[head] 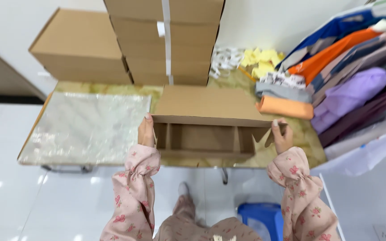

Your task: The person unpacks a gray item from a plastic bag and places it on a table. They then unwrap a white ribbon from a cardboard box, open the box, and remove an orange item wrapped in plastic. Finally, they place a sheet of bubble wrap on the table and close the cardboard box.

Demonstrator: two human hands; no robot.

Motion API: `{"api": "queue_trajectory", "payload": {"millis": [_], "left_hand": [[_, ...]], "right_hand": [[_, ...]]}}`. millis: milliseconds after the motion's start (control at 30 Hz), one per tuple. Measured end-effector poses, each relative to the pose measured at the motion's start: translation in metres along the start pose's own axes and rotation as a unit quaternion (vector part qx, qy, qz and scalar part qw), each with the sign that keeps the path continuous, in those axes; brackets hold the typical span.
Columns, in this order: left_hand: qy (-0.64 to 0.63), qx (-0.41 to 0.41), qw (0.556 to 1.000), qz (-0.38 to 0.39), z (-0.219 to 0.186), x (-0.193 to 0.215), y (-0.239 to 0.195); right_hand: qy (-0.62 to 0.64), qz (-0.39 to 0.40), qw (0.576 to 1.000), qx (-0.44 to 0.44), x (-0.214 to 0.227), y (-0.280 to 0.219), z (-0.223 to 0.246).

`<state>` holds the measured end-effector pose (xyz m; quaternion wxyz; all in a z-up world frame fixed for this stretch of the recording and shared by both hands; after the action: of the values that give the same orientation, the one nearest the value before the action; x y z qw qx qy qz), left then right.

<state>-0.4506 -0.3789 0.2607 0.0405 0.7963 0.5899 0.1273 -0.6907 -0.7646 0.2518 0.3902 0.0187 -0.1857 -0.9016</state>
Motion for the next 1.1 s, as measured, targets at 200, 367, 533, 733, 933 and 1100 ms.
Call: {"api": "queue_trajectory", "payload": {"millis": [200,367,533,733,933,1100], "left_hand": [[0.126,0.156,0.979,0.046,0.113,0.003,-0.058],[0.162,0.070,0.983,0.050,0.170,0.000,-0.076],[0.079,0.058,0.992,0.075,0.137,0.005,-0.095],[0.003,0.109,0.990,0.085,0.186,0.009,-0.088],[-0.024,-0.018,0.997,0.076,0.194,0.007,-0.085],[0.075,-0.118,0.990,0.033,0.205,-0.002,-0.091]], "right_hand": [[-0.107,0.041,0.990,-0.077,0.008,-0.070,-0.088],[-0.156,0.116,0.978,-0.078,0.005,-0.106,-0.078],[-0.202,0.100,0.973,-0.060,0.005,-0.120,-0.070],[-0.139,0.125,0.977,-0.104,0.010,-0.131,-0.083],[-0.065,0.156,0.982,-0.090,0.008,-0.148,-0.084],[-0.066,0.055,0.991,-0.105,-0.005,-0.140,-0.113]]}}
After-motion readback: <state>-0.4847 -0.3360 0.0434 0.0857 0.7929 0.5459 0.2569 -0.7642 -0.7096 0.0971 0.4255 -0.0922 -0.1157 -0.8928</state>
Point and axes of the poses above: each hand's wrist, its own y-axis towards the middle knuckle, its own x-axis out of the back of the hand, z = x × y, the point moved 1 cm from there along y, towards the middle knuckle, and after that the axes turned 5 degrees about y, right-handed, at the moved point
